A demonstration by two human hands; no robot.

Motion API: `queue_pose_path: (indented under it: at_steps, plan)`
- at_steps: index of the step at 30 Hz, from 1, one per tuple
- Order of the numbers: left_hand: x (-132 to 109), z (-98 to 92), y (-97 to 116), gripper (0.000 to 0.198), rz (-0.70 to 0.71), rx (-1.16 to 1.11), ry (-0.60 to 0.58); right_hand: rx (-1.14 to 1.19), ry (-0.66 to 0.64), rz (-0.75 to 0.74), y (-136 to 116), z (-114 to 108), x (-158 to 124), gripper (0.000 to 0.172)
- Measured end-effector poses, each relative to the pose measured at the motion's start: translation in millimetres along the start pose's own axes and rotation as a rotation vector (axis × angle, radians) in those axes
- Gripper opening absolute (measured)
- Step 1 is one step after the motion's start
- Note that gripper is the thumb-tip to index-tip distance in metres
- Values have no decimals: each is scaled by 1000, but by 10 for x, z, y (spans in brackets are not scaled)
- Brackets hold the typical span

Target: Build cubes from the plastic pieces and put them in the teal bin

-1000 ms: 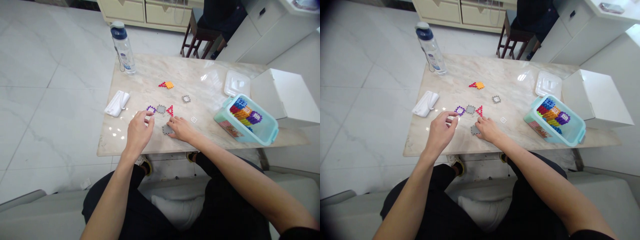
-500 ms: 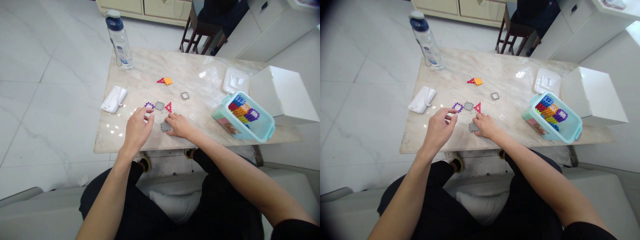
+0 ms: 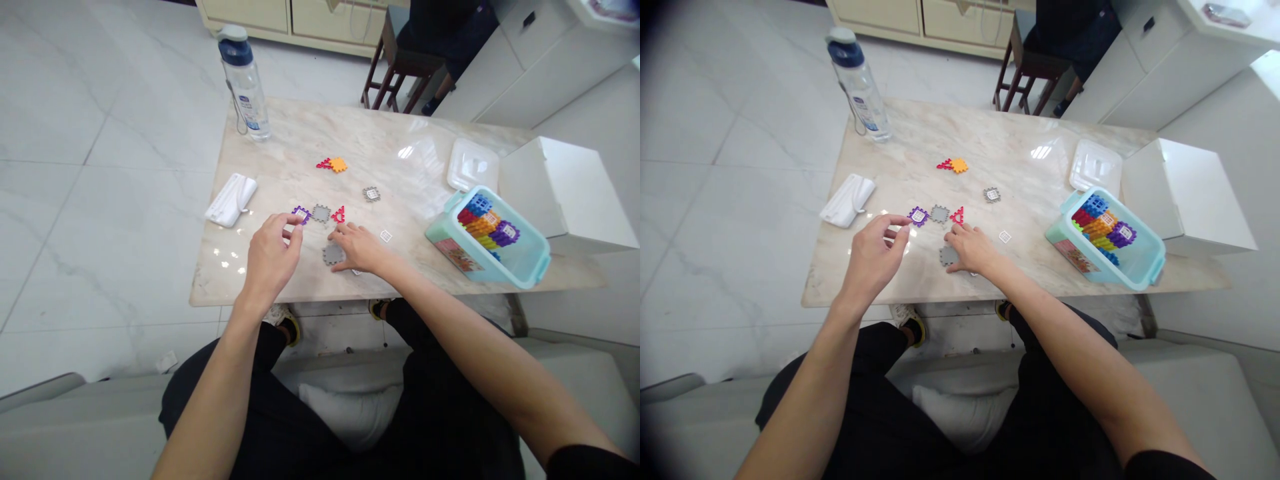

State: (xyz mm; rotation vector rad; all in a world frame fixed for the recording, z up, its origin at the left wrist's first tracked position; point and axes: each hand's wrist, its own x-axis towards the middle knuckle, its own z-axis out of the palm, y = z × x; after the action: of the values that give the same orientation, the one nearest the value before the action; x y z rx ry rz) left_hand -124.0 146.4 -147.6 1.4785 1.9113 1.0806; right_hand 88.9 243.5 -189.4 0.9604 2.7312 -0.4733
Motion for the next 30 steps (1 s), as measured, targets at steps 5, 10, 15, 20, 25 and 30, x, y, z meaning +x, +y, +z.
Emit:
queue_pose_path:
  at_steps: [5,10,15,20,25,30]
  plan:
    - [3,-19,-25,21,-11,79,33,76,198,89,-1,-89,253,57]
    - [-29,-63,-13,22,-39,148,21,37,229,183,-51,28,572,65]
    - [-35,-116,-20,23,-65,180,29,-45,156,166,-112,69,679,36]
    - [-28,-128,-25,23,-66,174,26,60,169,229,-96,-25,619,27]
    - [-5,-76,-55,24,-100,39,17,706,443,420,-23,-221,550,28]
    - [70,32,-119,49,-227,-367,32,1276,373,228,-159,-372,365,36]
